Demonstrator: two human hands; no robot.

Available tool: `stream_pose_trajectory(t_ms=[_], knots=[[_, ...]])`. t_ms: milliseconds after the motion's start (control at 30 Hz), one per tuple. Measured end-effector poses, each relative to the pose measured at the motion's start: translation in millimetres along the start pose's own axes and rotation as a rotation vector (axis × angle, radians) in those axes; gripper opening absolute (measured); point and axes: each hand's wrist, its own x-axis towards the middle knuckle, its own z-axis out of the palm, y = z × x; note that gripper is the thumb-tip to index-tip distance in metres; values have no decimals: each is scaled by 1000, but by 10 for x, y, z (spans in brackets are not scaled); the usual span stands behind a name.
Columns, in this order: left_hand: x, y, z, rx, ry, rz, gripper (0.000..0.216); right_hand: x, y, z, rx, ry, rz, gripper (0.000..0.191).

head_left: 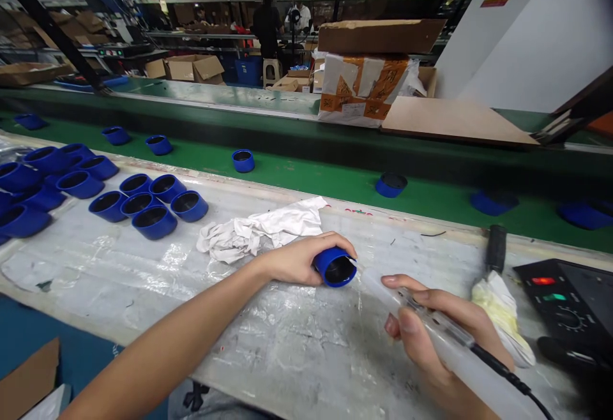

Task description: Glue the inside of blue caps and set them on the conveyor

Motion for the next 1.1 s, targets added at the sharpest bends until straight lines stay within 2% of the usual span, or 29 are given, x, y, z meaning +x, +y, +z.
stream_pose_trajectory(t_ms=[467,767,933,1100], knots=[[3,-22,-13,-102,-11,-12,60,70,-71,-79,-92,-43,65,13],[5,6,-11,-148,-3,-53,59,90,-6,-183,-154,-109,11,15],[6,23,-15,-141,-8,-58,59,95,-31,-163,-167,-95,16,14],[5,20,-21,-118,-27,-69,61,118,-124,-87,-174,-11,83,10]])
